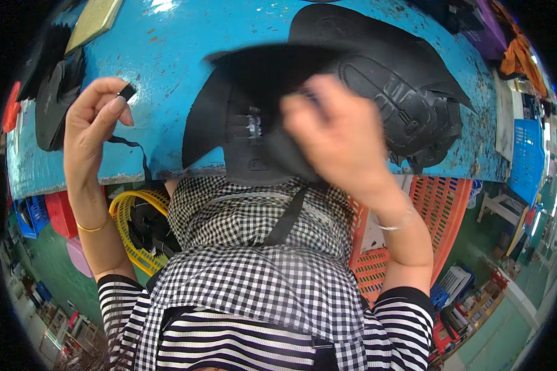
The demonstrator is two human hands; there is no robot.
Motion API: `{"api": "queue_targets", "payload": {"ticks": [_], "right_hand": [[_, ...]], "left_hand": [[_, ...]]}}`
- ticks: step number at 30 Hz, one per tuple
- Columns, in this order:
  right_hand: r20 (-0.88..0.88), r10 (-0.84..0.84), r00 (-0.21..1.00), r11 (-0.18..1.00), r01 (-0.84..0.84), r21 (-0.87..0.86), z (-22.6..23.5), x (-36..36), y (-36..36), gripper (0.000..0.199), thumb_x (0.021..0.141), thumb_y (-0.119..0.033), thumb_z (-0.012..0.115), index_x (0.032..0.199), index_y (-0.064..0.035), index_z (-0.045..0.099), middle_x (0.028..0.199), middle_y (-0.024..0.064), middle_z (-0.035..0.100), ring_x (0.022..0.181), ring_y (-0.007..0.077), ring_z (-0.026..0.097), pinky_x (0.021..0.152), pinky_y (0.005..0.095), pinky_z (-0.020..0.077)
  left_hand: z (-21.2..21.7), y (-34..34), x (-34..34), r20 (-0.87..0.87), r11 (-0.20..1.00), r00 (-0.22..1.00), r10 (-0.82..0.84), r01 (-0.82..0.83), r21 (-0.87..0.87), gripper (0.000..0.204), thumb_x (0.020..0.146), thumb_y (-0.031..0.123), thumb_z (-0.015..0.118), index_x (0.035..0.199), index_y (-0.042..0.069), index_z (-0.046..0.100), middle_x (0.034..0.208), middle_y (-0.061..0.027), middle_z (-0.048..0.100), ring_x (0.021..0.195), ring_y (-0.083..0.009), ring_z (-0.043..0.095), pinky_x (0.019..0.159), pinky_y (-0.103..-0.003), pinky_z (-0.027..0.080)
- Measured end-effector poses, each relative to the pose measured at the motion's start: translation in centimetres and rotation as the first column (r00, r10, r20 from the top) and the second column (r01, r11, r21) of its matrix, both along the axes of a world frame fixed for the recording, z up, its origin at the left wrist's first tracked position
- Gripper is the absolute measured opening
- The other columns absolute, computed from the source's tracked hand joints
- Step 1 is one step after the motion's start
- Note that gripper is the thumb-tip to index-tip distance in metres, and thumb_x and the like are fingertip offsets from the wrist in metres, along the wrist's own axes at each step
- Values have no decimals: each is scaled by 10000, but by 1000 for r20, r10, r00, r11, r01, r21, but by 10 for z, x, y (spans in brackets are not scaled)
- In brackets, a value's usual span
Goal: Trimming excess material from black synthetic shoe upper components and organizing them with a rubber band.
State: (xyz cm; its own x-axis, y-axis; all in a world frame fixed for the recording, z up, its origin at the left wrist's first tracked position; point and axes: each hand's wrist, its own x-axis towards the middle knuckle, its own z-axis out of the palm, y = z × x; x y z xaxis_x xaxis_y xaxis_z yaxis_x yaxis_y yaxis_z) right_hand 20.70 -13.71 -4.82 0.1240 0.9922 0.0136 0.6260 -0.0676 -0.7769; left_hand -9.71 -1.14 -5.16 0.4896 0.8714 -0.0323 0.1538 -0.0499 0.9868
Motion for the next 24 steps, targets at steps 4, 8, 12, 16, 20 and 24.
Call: {"api": "queue_targets", "payload": {"ticks": [4, 8, 12, 16, 20, 24], "right_hand": [[-240, -323, 915, 883, 383, 272, -2, 87, -30, 244, 1005, -206, 559, 1066, 15, 643, 952, 20, 629, 673, 76, 554, 569, 230, 420], [-354, -576, 737, 730, 658, 185, 3, 132, -47, 246, 1042, -149, 477, 1197, 19, 568, 871, 0, 588, 619, 41, 415, 522, 193, 318], [-292, -403, 867, 881, 454, 134, 8, 81, -60, 260, 1049, -175, 442, 1233, 1, 493, 809, -5, 535, 626, 41, 399, 528, 195, 308], [-79, 139, 987, 984, -147, -99, -6, 39, -55, 178, 913, 3, 597, 1086, -32, 577, 852, 63, 642, 726, 127, 665, 646, 274, 503], [93, 366, 926, 930, -366, -26, -23, 27, -39, 187, 851, -23, 671, 1015, -51, 587, 818, 101, 646, 710, 244, 678, 625, 326, 523], [216, 424, 879, 898, -440, 27, -31, 23, -34, 189, 818, -47, 694, 965, -70, 577, 788, 81, 637, 710, 268, 666, 600, 363, 517]], "left_hand": [[32, 13, -7, -122, 980, 986, -111, 129, 150, 92, 924, 102, 688, 946, 16, 663, 758, 0, 659, 727, -40, 619, 640, -181, 453], [31, 31, 30, -232, 924, 959, -161, 229, 307, 110, 861, 112, 724, 874, 6, 698, 777, -14, 668, 723, -68, 614, 663, -219, 476], [25, 25, 81, -422, 789, 754, -504, 600, 130, 124, 801, 90, 751, 819, -19, 694, 751, -51, 681, 738, -105, 623, 680, -237, 493], [-10, 20, 118, -493, 564, 516, -701, 823, 59, 106, 762, 118, 748, 820, 33, 725, 752, -95, 697, 717, -229, 657, 695, -329, 509], [-22, 14, 132, -602, 478, 388, -698, 879, 13, 111, 759, 160, 733, 812, 62, 738, 767, -107, 694, 782, -289, 661, 762, -389, 511], [-21, 12, 139, -644, 442, 337, -687, 897, -1, 107, 761, 172, 731, 807, 76, 733, 780, -99, 693, 824, -287, 661, 785, -399, 512]]}}
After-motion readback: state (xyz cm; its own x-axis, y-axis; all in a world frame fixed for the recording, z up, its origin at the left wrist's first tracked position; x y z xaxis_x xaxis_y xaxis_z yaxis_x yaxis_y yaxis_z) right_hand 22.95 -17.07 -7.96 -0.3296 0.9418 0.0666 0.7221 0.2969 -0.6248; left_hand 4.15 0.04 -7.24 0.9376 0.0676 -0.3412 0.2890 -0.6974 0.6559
